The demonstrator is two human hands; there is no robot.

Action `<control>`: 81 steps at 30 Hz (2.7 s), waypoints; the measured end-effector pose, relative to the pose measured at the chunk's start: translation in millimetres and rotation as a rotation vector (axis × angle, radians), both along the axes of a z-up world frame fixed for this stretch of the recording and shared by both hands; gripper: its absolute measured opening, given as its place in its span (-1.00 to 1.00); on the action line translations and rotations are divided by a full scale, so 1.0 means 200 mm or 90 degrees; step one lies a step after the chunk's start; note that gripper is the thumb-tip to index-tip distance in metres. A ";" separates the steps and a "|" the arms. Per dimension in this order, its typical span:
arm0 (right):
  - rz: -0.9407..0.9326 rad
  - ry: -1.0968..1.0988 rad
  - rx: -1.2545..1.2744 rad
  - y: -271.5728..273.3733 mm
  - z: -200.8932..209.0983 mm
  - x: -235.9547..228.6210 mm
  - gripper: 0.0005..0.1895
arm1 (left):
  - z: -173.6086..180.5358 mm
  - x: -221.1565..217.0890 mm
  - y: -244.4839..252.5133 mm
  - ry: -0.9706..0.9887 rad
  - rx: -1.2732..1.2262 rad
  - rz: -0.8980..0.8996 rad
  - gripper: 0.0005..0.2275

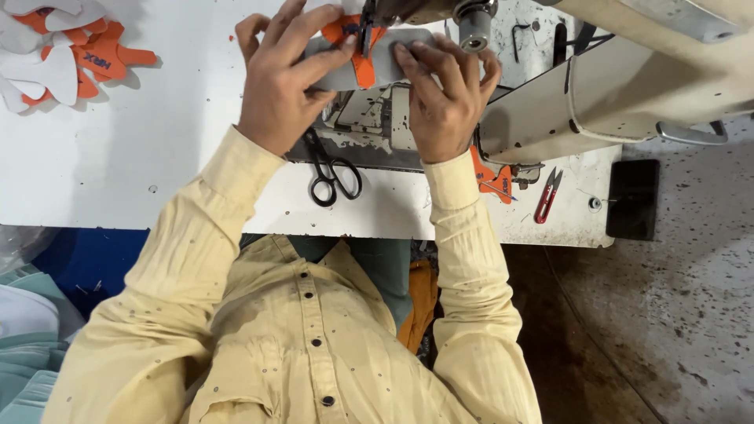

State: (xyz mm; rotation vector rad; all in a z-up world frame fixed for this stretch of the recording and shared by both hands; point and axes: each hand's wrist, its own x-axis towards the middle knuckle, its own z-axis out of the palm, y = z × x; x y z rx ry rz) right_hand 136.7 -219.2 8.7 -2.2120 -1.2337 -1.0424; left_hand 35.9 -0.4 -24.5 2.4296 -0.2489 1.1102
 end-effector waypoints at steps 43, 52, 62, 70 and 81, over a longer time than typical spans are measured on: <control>0.033 0.324 -0.054 0.01 -0.62 -0.64 -0.65 | -1.06 -1.02 1.87 -0.240 -0.415 0.323 -0.37; -0.067 0.302 -0.018 0.01 -0.55 -0.68 -0.71 | -1.58 -1.04 2.19 -0.379 -0.584 0.513 -0.81; 0.267 0.856 0.301 0.02 -0.39 -0.84 -0.73 | -0.81 -1.03 0.72 -0.167 -0.662 0.271 -0.65; 0.132 0.889 0.530 -0.12 -0.56 -0.77 -0.73 | -0.19 -0.71 -0.13 0.315 -0.650 -0.136 -0.71; 0.407 1.115 0.644 -0.16 -0.46 -0.72 -0.65 | -0.05 -0.54 -0.22 0.232 -0.696 -0.191 -0.62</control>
